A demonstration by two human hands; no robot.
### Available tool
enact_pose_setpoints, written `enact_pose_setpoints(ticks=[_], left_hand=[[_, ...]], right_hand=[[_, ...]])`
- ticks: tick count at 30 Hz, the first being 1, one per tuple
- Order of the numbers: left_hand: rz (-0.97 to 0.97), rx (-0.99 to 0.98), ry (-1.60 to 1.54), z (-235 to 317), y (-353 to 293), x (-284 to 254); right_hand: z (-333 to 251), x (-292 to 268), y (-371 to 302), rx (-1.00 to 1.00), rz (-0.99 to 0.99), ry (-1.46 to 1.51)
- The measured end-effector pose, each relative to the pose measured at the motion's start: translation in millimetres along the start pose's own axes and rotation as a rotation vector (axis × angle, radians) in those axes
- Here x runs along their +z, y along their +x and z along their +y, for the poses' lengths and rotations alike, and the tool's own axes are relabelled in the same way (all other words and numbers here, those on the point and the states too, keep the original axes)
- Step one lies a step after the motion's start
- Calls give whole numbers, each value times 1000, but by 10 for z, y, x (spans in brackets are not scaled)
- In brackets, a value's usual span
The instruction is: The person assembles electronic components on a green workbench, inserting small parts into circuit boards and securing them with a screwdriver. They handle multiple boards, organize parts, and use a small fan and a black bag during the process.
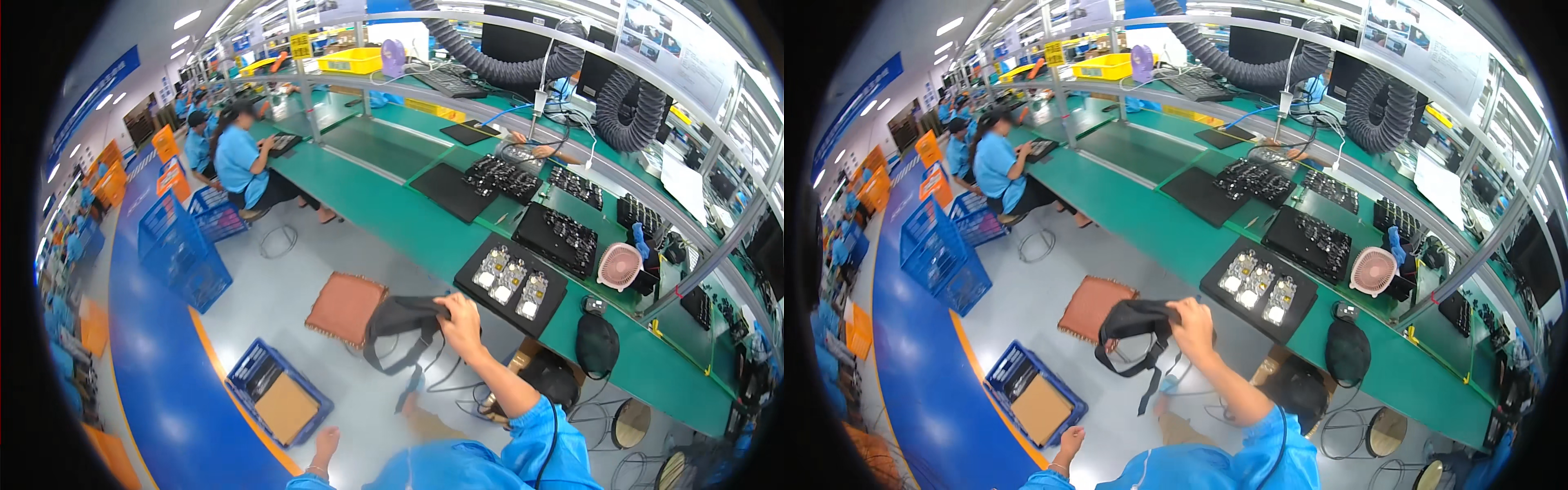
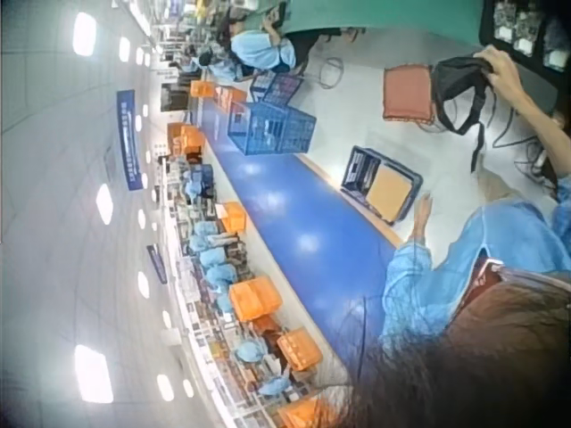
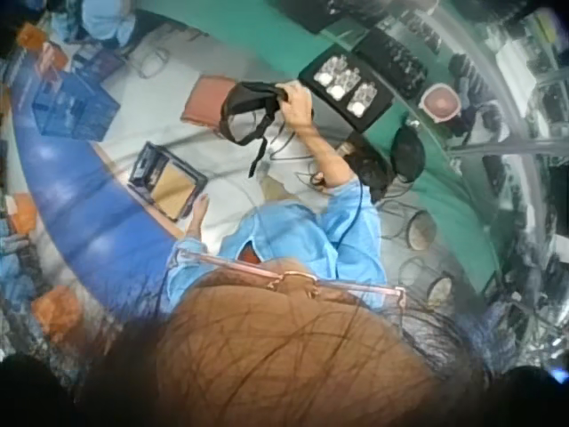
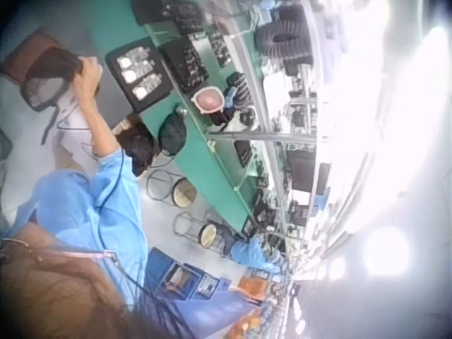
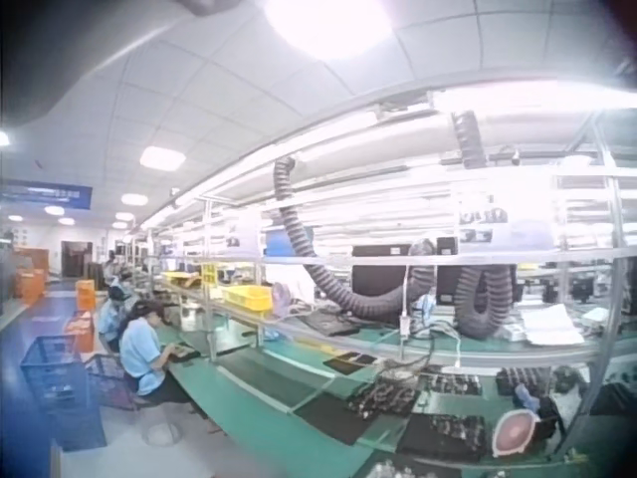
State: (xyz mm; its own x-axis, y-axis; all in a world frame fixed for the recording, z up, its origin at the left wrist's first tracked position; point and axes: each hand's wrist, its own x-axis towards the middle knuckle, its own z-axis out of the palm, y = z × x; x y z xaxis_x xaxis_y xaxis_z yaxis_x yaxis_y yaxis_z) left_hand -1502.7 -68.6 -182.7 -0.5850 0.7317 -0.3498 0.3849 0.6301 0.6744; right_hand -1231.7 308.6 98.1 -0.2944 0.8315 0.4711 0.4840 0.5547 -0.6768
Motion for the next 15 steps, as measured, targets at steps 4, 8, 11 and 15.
enact_pose_setpoints(ticks=[4,8,11,15], left_hand=[[-132,171,35,594,952,211],[-272,202,112,876,1404,444],[-363,168,20,1459,1635,356],[-492,360,99,1605,2214,460]], right_hand=[[415,679,1127,-44,98,-37],[869,1337,2187,-93,208,-69],[1151,1629,2798,-73,262,-147],[1582,2065,3301,-117,353,-201]])
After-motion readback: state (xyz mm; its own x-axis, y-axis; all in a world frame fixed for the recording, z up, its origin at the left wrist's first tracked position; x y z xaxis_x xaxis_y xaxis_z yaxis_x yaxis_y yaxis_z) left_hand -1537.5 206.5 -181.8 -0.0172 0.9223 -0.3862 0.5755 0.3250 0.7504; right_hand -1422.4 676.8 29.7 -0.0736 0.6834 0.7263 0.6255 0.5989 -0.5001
